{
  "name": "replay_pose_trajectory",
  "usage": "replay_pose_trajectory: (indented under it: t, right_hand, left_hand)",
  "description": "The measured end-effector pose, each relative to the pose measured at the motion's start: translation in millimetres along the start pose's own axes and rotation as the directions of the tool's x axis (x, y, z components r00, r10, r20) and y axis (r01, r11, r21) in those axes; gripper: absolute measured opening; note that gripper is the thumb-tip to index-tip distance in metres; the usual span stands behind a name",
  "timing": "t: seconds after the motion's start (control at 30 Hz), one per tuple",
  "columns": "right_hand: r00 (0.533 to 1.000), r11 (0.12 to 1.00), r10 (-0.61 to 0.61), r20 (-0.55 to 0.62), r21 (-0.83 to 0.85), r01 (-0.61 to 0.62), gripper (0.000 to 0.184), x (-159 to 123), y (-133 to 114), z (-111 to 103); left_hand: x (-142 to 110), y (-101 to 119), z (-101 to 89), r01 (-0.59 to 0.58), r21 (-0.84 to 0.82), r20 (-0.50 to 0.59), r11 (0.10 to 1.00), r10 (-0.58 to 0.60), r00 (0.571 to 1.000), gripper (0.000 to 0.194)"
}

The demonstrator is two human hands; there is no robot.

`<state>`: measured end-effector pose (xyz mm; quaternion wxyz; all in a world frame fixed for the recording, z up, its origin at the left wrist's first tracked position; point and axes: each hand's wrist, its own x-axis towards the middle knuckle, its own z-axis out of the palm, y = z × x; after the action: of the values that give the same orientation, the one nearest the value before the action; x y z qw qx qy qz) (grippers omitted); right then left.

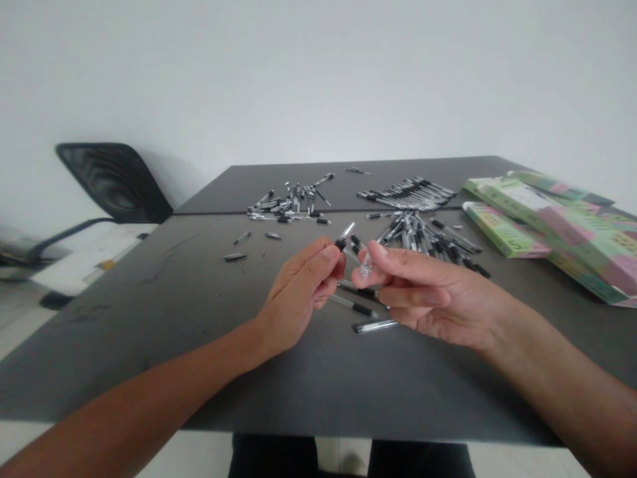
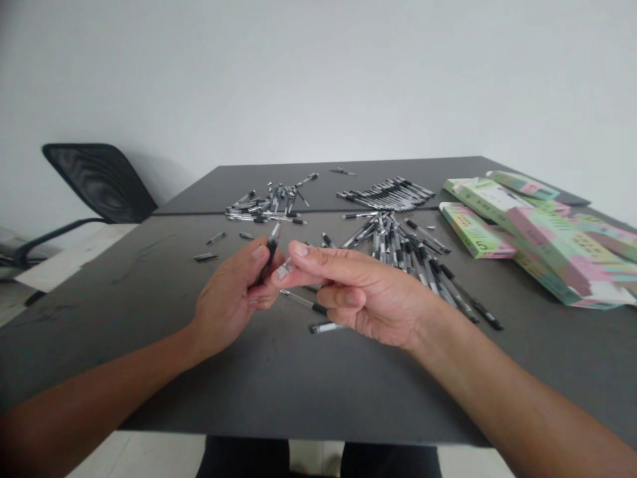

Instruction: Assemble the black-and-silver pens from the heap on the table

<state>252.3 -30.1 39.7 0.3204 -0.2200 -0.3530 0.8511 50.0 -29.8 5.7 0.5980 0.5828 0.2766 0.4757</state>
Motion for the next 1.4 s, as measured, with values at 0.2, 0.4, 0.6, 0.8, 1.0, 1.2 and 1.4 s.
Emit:
replay_pose_trajectory:
  t: [0.2, 0.4, 0.6, 0.8, 1.0, 1.2, 1.4]
  right_hand:
    - [0.997, 1.000, -0.024, -0.070, 0.012, 0.025, 0.021, 2, -5, -5]
    - [0.948, 0.976, -0.177, -0.264, 0.077, 0.204, 0.018, -10, -40, -15]
    - [0.798, 0.863, -0.466, -0.381, 0.001, 0.505, 0.048, -45, -80, -27]
    - [0.701, 0.810, -0.567, -0.433, -0.138, 0.571, 0.065, -55, -95, -53]
    - [0.684, 0.829, -0.515, -0.516, -0.099, 0.550, 0.037, -47, -95, -57]
    - [0.667, 0.825, -0.523, -0.531, -0.119, 0.552, 0.023, -41, -92, -58]
    - [0.613, 0.769, -0.638, -0.466, -0.428, 0.474, 0.016, -38, -90, -65]
  left_hand:
    - [1, -2, -0.8, 0.003, -0.020, -0.001, 1.000, -0.004, 1.000, 0.043]
    - [4, -2, -3.5, 0.007, -0.064, -0.016, 0.998, -0.008, 1.000, 0.042]
    - [6, -3, -6.2, 0.025, -0.088, -0.044, 0.996, -0.029, 0.999, 0.044]
    - [7, -4, -4.7, 0.031, -0.074, -0.053, 0.997, -0.035, 0.998, 0.045]
    - [6, -5, -4.6, 0.045, -0.073, -0.052, 0.996, -0.049, 0.997, 0.045]
    - [6, -6, -2.6, 0.051, -0.089, -0.030, 0.995, -0.054, 0.998, 0.043]
    - [3, -6, 0.2, 0.065, -0.082, -0.005, 0.995, -0.066, 0.998, 0.041]
